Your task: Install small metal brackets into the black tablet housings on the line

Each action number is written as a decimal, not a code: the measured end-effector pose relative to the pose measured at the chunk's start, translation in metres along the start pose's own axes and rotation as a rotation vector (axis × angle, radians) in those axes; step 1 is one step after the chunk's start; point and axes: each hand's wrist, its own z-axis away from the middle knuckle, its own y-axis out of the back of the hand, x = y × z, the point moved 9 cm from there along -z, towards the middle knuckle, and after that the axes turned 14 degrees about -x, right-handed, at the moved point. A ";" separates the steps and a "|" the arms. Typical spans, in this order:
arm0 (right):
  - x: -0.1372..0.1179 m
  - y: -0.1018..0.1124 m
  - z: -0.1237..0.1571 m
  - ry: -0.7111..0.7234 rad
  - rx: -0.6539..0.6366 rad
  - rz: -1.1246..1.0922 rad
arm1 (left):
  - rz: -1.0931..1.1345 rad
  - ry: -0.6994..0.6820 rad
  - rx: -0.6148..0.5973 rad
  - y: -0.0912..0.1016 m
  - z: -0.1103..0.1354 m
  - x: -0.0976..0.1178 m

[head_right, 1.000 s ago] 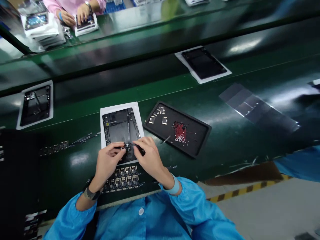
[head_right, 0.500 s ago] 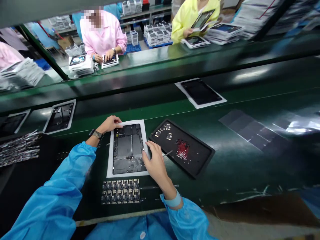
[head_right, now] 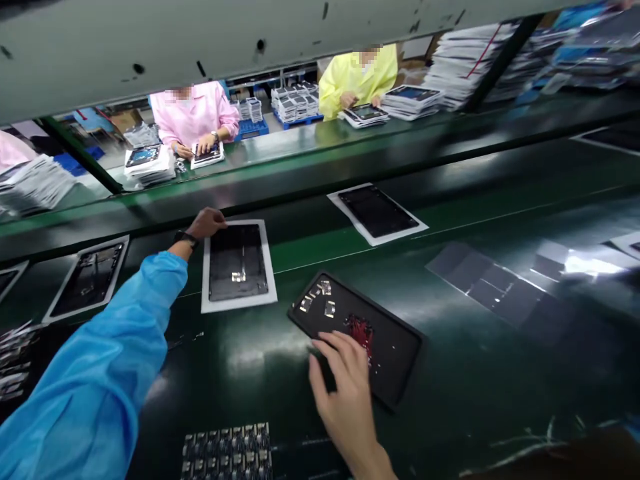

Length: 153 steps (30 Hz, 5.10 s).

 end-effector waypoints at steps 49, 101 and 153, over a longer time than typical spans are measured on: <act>-0.160 -0.158 0.048 0.639 -0.754 -0.093 | -0.266 -0.240 0.010 -0.137 0.433 -0.006; -0.198 -0.184 0.061 1.050 -1.002 -0.033 | 0.955 0.278 0.579 -0.043 0.509 -0.055; -0.135 -0.147 0.042 0.651 -0.724 -0.292 | 0.263 0.029 0.075 -0.145 0.445 -0.022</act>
